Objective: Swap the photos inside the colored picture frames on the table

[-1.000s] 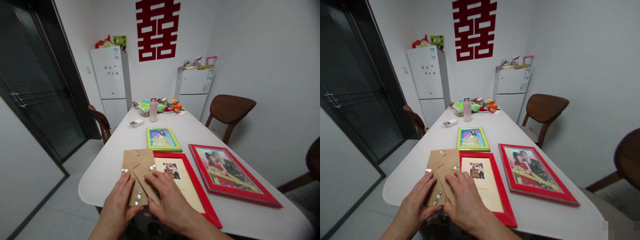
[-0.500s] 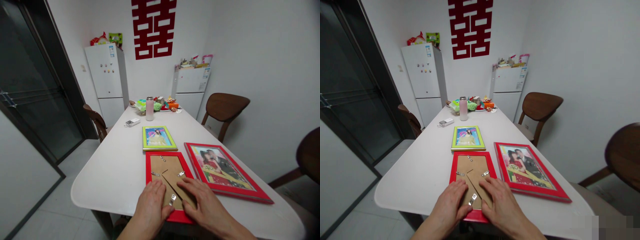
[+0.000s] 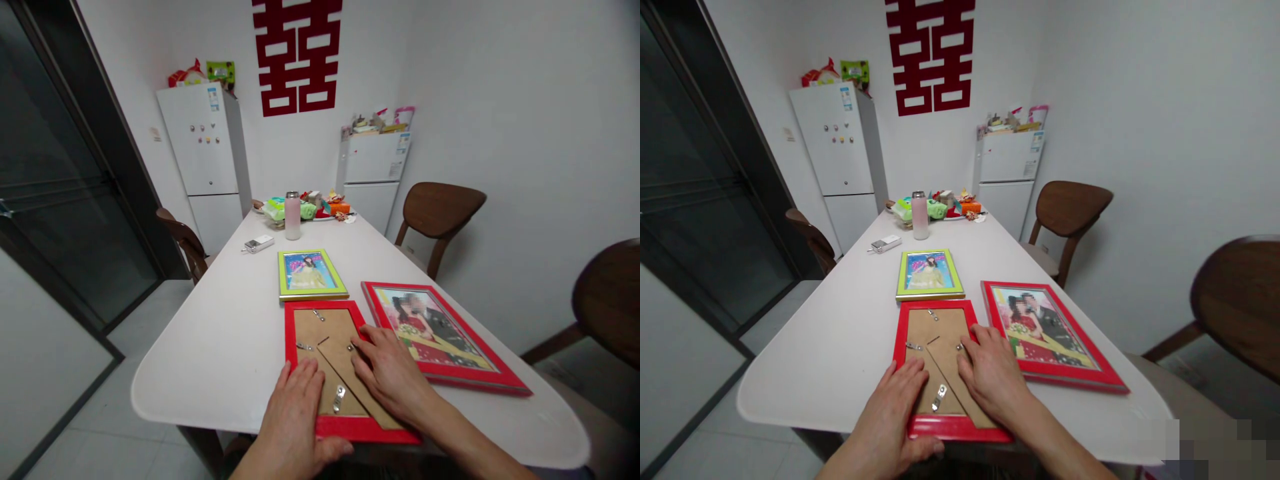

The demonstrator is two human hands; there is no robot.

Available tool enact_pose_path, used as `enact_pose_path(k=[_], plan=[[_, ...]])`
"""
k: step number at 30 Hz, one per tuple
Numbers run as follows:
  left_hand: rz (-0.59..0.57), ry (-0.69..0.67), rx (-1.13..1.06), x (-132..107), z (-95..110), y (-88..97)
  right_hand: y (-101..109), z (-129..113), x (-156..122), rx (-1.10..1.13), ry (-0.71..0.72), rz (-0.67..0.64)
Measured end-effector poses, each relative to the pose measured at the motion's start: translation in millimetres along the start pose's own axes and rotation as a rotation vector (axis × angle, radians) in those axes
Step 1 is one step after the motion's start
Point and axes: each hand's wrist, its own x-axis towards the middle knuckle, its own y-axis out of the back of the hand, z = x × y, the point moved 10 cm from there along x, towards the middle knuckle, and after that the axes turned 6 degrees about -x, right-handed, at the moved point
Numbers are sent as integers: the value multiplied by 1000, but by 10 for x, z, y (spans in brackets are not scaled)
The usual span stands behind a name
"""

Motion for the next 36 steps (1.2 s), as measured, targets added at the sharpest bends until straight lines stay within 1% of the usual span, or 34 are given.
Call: enact_pose_path(k=[5, 8, 11, 14, 16, 19, 24, 27, 30, 33, 36], plan=[[-24, 10, 32, 19, -4, -31, -35, 32, -19, 50, 0, -10], [-16, -16, 34, 28, 7, -28, -1, -2, -73, 79, 19, 11], [5, -68, 16, 22, 19, -21, 82, -205, -184, 146, 145, 13], [12, -87, 18, 9, 10, -23, 142, -478, -329, 223, 311, -73], [4, -83, 21, 2, 9, -26, 173, -591, -402, 255, 372, -130], [6, -85, 16, 0, 29, -11, 192, -644, -455, 266, 399, -179], [10, -78, -9, 13, 8, -13, 194, -623, -471, 290, 396, -209], [10, -94, -31, 7, 2, -17, 209, -648, -405, 330, 409, -200], [6, -97, -51, -1, 4, -5, 196, -669, -211, 382, 370, -150], [17, -107, -86, 0, 27, 32, 85, -713, 35, 356, 317, -123], [10, -114, -119, 7, 43, 41, -63, -778, 214, 271, 306, -134]])
